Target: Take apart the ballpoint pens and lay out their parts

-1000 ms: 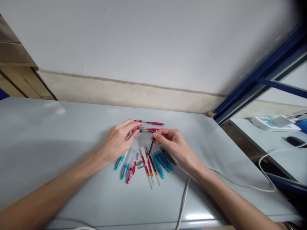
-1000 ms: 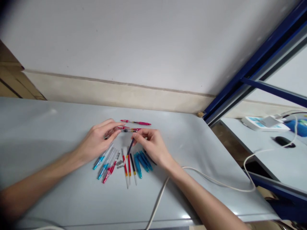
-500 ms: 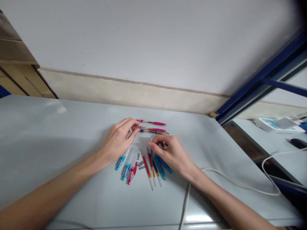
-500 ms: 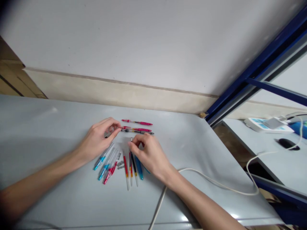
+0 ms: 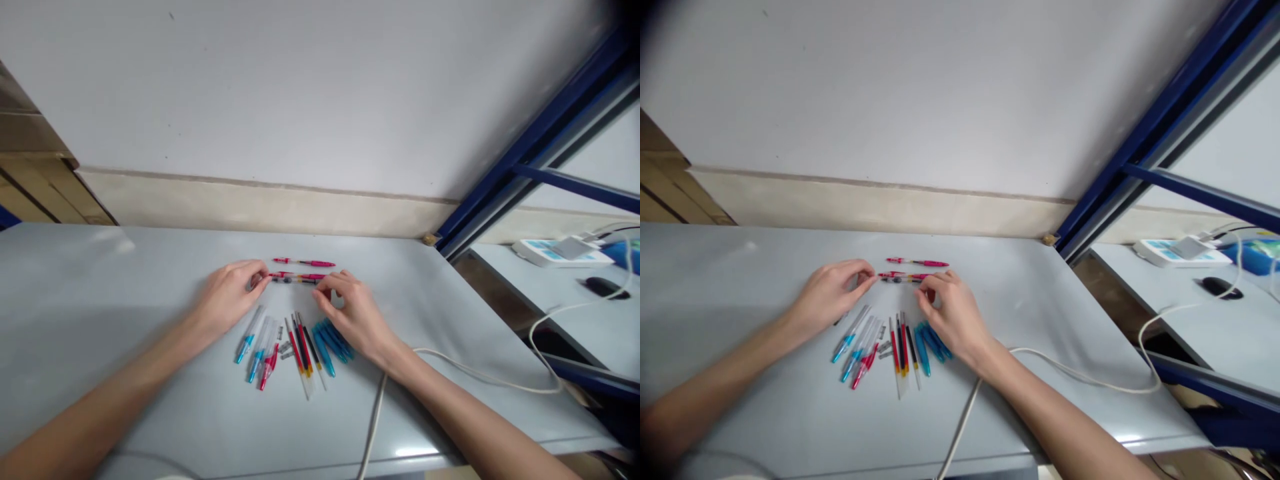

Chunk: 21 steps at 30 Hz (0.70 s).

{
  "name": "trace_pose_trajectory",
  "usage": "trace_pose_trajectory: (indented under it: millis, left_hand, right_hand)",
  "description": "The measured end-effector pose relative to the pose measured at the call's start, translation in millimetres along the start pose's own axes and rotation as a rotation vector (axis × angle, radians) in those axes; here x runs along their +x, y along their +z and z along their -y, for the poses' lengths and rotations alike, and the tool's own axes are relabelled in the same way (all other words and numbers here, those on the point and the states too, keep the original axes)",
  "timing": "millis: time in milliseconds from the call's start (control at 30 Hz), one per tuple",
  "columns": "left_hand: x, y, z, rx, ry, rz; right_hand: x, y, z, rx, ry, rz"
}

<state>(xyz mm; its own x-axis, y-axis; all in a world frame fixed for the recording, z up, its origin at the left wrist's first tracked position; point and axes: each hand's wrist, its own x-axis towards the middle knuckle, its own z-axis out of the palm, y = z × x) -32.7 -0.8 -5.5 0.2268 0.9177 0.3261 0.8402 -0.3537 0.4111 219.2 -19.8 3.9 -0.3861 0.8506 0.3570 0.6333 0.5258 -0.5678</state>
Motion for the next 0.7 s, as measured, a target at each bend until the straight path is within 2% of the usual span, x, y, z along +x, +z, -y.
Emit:
trace_pose_trajectory:
  millis: [133, 300, 433, 567, 633, 700]
  left_hand:
    - [-0.4, -8.3, 16.7, 0.098, -0.103, 0.199]
    - [-4.6, -5.9, 18.3, 0.133, -0.079, 0.268]
    - [-5.7, -4.6, 8.3, 0.120, -0.084, 0.245]
    - [-7.5, -5.9, 3.6, 0.088, -0.059, 0.233]
    - [-7.4, -6.7, 1.7, 0.056, -0.016, 0.142]
    - [-5.3, -8.8, -1.8, 0.055, 0.106, -0.033]
  right_hand:
    - [4.3, -1.2, -20.0, -0.091, -0.003, -0.077]
    - [10.2, 3.6, -34.6, -0.214, 0.015, -0.033]
    - [14.1, 4.2, -37.2, -0.203, 0.016, -0.004]
    - [13.5, 2.6, -36.6, -0.092, -0.013, 0.030]
    - [12.6, 1.6, -33.3, -0.024, -0.038, 0.010]
    - [13.7, 0.4, -26.2, 0.038, -0.062, -0.039]
